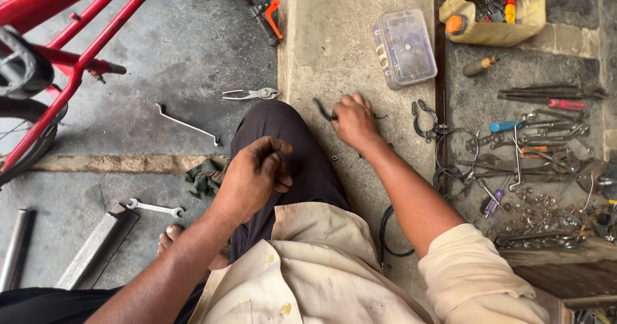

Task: The person is sitting on the floor repairing a red bicycle. They use a wrench to loosen a bolt on the frame, then pick up a brake cable and a metal rod. They thread the cable through the rod and use pliers to bend and secure the end of the cable.

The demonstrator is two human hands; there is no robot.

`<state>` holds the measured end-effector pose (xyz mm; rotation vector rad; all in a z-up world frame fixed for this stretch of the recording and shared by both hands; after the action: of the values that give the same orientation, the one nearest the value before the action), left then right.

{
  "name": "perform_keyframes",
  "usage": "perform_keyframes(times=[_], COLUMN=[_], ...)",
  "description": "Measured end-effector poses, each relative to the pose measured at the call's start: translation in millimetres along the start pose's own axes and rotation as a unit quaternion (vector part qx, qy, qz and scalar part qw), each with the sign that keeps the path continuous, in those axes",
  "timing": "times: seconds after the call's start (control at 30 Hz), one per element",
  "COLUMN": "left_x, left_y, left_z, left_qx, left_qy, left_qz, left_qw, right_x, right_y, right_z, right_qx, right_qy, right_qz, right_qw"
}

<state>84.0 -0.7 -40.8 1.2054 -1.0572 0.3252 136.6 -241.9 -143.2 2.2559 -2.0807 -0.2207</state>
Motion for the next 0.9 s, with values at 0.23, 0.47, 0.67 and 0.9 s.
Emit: perform_keyframes(times=[0.23, 0.47, 0.67, 0.9], left_x=[22, 80, 77, 71], left_y=[2, 44, 46, 48], left_z=[-2, 15, 14, 12], left_qx=[0.054, 0.11, 0.131, 0.133], left_qy=[-0.078, -0.2, -0.272, -0.33], left_qz=[0.158, 0.371, 0.337, 0.371], left_qw=[0.983, 0.9, 0.892, 0.858], right_x=[21, -39, -74, -81], right_y=[35, 74, 81, 77], right_z=[-16, -89, -118, -122], right_qx=[0.063, 0.082, 0.046, 0.078], right_qy=[-0.663, -0.779, -0.783, -0.668], right_qz=[0.222, 0.151, 0.145, 0.129], right_qw=[0.712, 0.603, 0.603, 0.729])
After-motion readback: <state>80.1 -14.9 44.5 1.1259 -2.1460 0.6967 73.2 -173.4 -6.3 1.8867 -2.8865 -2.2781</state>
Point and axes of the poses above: each hand's wrist, its own y-axis away from the middle knuckle, its own z-axis out of the palm, x = y × z, the point moved 9 cm from there along -y, towards the middle knuckle, and after that the axes turned 2 degrees about x, right-handed, at the moved point
